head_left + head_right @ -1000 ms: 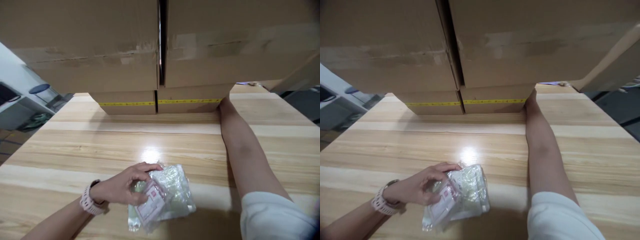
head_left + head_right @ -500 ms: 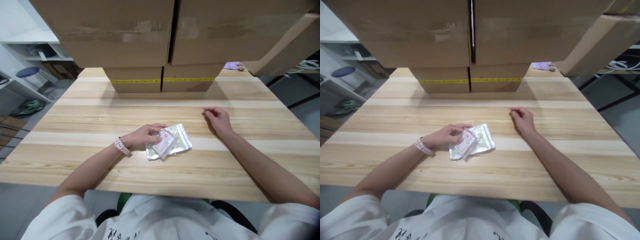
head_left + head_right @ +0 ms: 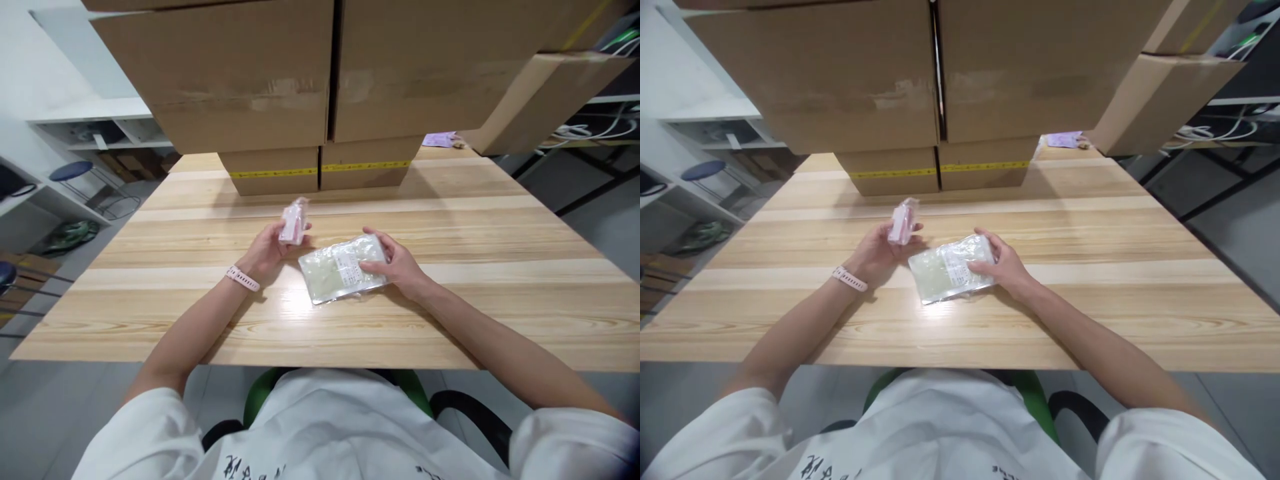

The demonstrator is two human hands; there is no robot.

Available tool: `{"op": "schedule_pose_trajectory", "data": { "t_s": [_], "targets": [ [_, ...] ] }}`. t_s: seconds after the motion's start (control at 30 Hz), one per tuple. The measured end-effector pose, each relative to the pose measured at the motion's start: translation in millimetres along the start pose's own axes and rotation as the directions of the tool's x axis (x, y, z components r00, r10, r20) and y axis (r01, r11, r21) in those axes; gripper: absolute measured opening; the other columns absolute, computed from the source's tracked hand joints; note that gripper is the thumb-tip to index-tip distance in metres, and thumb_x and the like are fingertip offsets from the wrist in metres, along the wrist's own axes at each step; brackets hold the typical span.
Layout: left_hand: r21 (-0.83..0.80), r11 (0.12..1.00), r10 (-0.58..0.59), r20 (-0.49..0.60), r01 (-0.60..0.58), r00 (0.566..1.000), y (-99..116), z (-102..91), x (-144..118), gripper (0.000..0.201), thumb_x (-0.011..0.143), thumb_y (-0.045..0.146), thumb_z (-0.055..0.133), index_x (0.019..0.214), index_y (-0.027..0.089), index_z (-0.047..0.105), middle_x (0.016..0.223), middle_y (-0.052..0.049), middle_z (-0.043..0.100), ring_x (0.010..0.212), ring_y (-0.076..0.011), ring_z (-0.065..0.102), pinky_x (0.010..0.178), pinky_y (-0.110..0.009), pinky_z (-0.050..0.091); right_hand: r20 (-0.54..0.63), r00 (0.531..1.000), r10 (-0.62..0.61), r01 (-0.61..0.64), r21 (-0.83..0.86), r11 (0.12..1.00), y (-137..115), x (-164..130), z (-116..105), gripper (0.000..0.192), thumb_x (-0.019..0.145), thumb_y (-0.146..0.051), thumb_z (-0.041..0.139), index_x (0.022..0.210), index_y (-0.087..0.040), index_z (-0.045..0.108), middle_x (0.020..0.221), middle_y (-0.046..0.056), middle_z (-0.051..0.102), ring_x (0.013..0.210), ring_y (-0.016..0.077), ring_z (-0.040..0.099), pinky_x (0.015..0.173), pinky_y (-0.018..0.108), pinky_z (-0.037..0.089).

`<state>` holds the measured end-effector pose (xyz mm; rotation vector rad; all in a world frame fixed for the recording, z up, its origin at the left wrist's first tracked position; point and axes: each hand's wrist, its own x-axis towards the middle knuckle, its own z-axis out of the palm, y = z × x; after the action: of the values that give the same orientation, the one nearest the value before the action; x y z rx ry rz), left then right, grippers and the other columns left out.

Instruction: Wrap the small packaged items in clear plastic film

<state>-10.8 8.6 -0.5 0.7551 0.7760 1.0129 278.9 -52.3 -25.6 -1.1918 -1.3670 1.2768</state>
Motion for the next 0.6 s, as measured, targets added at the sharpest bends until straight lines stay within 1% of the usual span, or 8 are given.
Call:
{"op": "schedule_pose_trajectory", "data": {
  "t_s": [0.07,0.1,0.13,0.23,0.3,0.4,0.47,0.6],
  "targets": [
    [0.029,0.998,0.057,-0.107,-0.054,0.993,9.0,-11.8,7.5,0.027,0.090,0.026,0.063,0.112,0.012,0.068,0.102,-0.012,0.077,0.083,-0.0209,0.074,0.073,-0.032,0.061,-0.131,0.978,-0.162,0.143,-0.146,0.979,-6.4,-7.0,-3.7,0.058,0.068,-0.043,0.087,0.118,-0.022,0.067,0.099,0.006,0.072,0.086,0.0236,0.068,0.074,0.039,0.059],
    [0.061,0.996,0.074,-0.165,-0.065,0.984,11.4,-17.7,11.2,0.023,0.091,0.024,0.062,0.109,0.011,0.068,0.097,-0.011,0.077,0.077,-0.0191,0.073,0.064,-0.028,0.059,-0.181,0.932,-0.313,0.262,-0.257,0.930,-9.2,-11.3,-4.6,0.044,0.072,-0.040,0.085,0.108,-0.022,0.069,0.094,0.005,0.071,0.083,0.0223,0.067,0.072,0.037,0.058],
    [0.100,0.993,0.083,-0.214,-0.062,0.973,12.1,-22.8,14.2,0.019,0.092,0.023,0.061,0.105,0.010,0.068,0.091,-0.010,0.076,0.071,-0.0175,0.071,0.057,-0.024,0.055,-0.199,0.849,-0.490,0.395,-0.378,0.838,-11.1,-15.8,-4.9,0.033,0.074,-0.037,0.083,0.101,-0.022,0.069,0.090,0.004,0.069,0.081,0.0214,0.066,0.071,0.036,0.057],
    [0.240,0.969,0.119,-0.277,-0.051,0.953,5.3,-28.1,16.5,0.014,0.092,0.024,0.065,0.092,0.011,0.068,0.076,-0.008,0.072,0.058,-0.0136,0.063,0.048,-0.020,0.045,-0.069,0.486,-0.871,0.639,-0.652,0.408,-9.5,-26.2,-4.3,0.019,0.081,-0.024,0.076,0.099,-0.027,0.071,0.091,0.003,0.067,0.082,0.0195,0.064,0.071,0.033,0.054],
    [0.343,0.937,0.144,-0.206,-0.067,0.968,-3.6,-20.6,11.9,0.019,0.089,0.031,0.072,0.085,0.013,0.068,0.072,-0.006,0.068,0.056,-0.0123,0.059,0.050,-0.021,0.043,0.033,0.377,-0.926,0.645,-0.726,0.236,-3.3,-28.8,-4.8,0.021,0.084,-0.019,0.072,0.101,-0.032,0.072,0.088,0.003,0.065,0.078,0.0182,0.063,0.068,0.032,0.052],
    [0.558,0.822,0.106,0.050,-0.116,0.993,-17.8,3.4,1.5,0.027,0.087,0.042,0.074,0.088,0.015,0.072,0.081,-0.007,0.070,0.067,-0.0164,0.061,0.062,-0.027,0.046,0.109,0.416,-0.903,0.629,-0.751,0.199,6.9,-28.4,-8.5,0.029,0.086,-0.015,0.068,0.103,-0.038,0.074,0.085,0.002,0.065,0.075,0.0179,0.062,0.067,0.034,0.051],
    [0.730,0.653,0.082,0.197,-0.202,0.977,-26.5,21.6,-3.2,0.028,0.089,0.043,0.070,0.095,0.016,0.074,0.091,-0.009,0.072,0.081,-0.0215,0.062,0.076,-0.033,0.048,0.152,0.476,-0.866,0.632,-0.744,0.217,11.4,-28.2,-11.5,0.028,0.088,-0.018,0.067,0.102,-0.041,0.076,0.082,0.001,0.066,0.074,0.0178,0.063,0.068,0.035,0.051],
    [0.871,0.343,0.260,0.271,-0.351,0.927,-37.1,45.0,-4.9,0.017,0.086,0.034,0.069,0.096,0.021,0.072,0.102,-0.008,0.070,0.104,-0.0280,0.054,0.101,-0.042,0.038,0.241,0.563,-0.790,0.637,-0.736,0.230,17.5,-32.2,-12.7,0.020,0.092,-0.027,0.067,0.099,-0.043,0.078,0.075,0.001,0.065,0.070,0.0173,0.061,0.067,0.035,0.051]
  ]
}}
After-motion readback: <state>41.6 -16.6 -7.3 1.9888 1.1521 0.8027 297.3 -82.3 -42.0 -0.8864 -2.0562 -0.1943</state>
